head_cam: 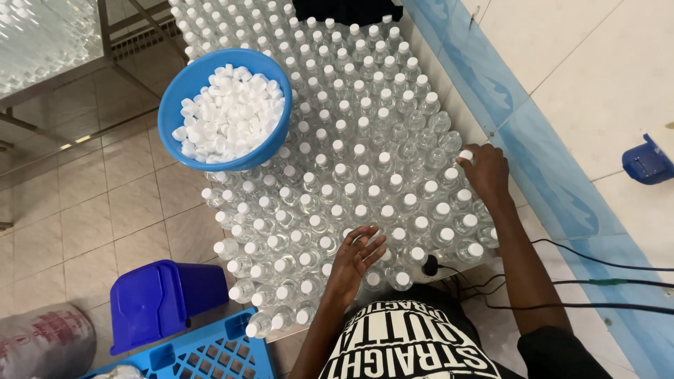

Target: The person repeatedly picks up white bottle caps from a blue basin and screws them onto clear plastic bottles arranged in rows on a table. The person handles the caps and bottles by hand, working systematically across the array of bottles.

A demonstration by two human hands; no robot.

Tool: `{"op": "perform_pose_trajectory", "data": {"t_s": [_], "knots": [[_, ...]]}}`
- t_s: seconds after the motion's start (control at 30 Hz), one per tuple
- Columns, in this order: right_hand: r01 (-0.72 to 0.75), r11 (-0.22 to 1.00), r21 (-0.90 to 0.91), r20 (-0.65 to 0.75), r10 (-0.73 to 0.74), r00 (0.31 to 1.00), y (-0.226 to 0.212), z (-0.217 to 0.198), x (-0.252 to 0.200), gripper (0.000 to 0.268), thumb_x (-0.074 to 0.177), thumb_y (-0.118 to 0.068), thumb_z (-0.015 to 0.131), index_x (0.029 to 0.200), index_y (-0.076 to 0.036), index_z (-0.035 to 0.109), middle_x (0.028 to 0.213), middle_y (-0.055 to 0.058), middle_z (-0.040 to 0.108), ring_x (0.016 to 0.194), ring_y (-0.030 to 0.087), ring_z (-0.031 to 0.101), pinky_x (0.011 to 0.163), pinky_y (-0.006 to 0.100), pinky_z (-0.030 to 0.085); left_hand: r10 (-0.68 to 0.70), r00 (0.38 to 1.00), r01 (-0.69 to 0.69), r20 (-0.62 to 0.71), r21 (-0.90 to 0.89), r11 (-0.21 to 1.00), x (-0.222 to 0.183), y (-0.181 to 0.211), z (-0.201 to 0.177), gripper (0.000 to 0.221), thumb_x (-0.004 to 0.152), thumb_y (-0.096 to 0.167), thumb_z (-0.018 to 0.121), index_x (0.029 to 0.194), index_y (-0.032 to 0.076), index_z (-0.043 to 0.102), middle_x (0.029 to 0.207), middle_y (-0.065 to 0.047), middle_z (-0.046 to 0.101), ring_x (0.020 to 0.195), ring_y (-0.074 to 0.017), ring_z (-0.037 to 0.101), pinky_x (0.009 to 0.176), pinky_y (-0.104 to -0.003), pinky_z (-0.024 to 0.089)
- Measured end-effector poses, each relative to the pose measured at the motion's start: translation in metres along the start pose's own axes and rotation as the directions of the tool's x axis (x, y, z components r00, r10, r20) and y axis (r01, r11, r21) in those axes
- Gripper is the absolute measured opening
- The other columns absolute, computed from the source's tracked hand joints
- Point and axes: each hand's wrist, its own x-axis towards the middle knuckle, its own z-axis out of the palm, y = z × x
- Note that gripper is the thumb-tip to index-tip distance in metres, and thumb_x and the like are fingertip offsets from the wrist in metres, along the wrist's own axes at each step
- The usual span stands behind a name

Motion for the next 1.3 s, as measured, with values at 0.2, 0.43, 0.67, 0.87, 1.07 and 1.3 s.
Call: {"op": "perform_pose_trajectory", "data": {"t_s": [0.2,0.43,0.67,0.87,1.07,1.3], "knots": [[-0.095,0.985,0.143,0.091,0.083,0.992,-0.009,-0.016,0.006,0.04,0.111,-0.04,0.075,0.139,-0.012,0.076,0.108,0.017,0.075,0.105,0.039,0.074,0.085,0.053,0.062,-0.01,1.0,0.01,0.01,0.034,0.999,0.002,-0.002,0.002,0.035,0.108,0.018,0.061,0.142,0.008,0.06,0.154,-0.017,0.06,0.142,-0.0401,0.064,0.119,-0.053,0.053],[-0.31,0.82,0.482,0.322,0.164,0.933,-0.003,-0.031,0.011,0.037,0.115,-0.033,0.062,0.142,-0.013,0.076,0.105,0.024,0.076,0.11,0.044,0.071,0.092,0.058,0.054,-0.029,1.0,0.028,0.008,0.077,0.997,0.004,0.0,0.006,0.032,0.108,0.019,0.06,0.139,0.01,0.061,0.153,-0.015,0.061,0.139,-0.0378,0.066,0.117,-0.051,0.055],[-0.44,0.588,0.679,0.405,0.2,0.892,0.021,-0.005,0.024,0.033,0.106,-0.023,0.071,0.133,-0.006,0.077,0.083,0.017,0.074,0.087,0.022,0.073,0.088,0.034,0.058,-0.059,0.998,0.06,-0.011,0.078,0.995,0.009,-0.002,0.002,0.03,0.109,0.017,0.058,0.137,0.009,0.063,0.152,-0.016,0.062,0.138,-0.0378,0.068,0.116,-0.051,0.056],[-0.392,0.645,0.657,0.36,0.188,0.914,0.024,0.0,0.024,0.033,0.106,-0.026,0.074,0.132,-0.007,0.08,0.077,0.013,0.073,0.079,0.017,0.068,0.084,0.034,0.057,-0.073,0.997,0.073,-0.01,0.114,0.991,0.011,0.003,0.003,0.027,0.111,0.02,0.056,0.134,0.01,0.063,0.152,-0.017,0.062,0.138,-0.0368,0.067,0.115,-0.049,0.056],[-0.42,0.742,0.522,0.377,0.241,0.895,0.02,-0.003,0.024,0.032,0.106,-0.031,0.069,0.134,-0.018,0.08,0.083,0.008,0.077,0.086,0.023,0.068,0.077,0.036,0.05,0.007,0.999,-0.013,0.033,0.191,0.981,0.016,0.044,0.005,0.027,0.11,0.023,0.057,0.134,0.011,0.062,0.147,-0.018,0.067,0.133,-0.0359,0.071,0.11,-0.048,0.059],[-0.298,0.886,0.354,0.337,0.176,0.925,0.018,-0.005,0.018,0.052,0.119,-0.054,0.059,0.153,-0.016,0.07,0.107,0.017,0.08,0.105,0.036,0.074,0.085,0.053,0.058,0.448,0.894,-0.389,0.029,0.549,0.74,0.034,0.22,0.006,0.039,0.106,0.031,0.065,0.137,0.008,0.062,0.142,-0.021,0.067,0.134,-0.0383,0.066,0.109,-0.052,0.057]]}}
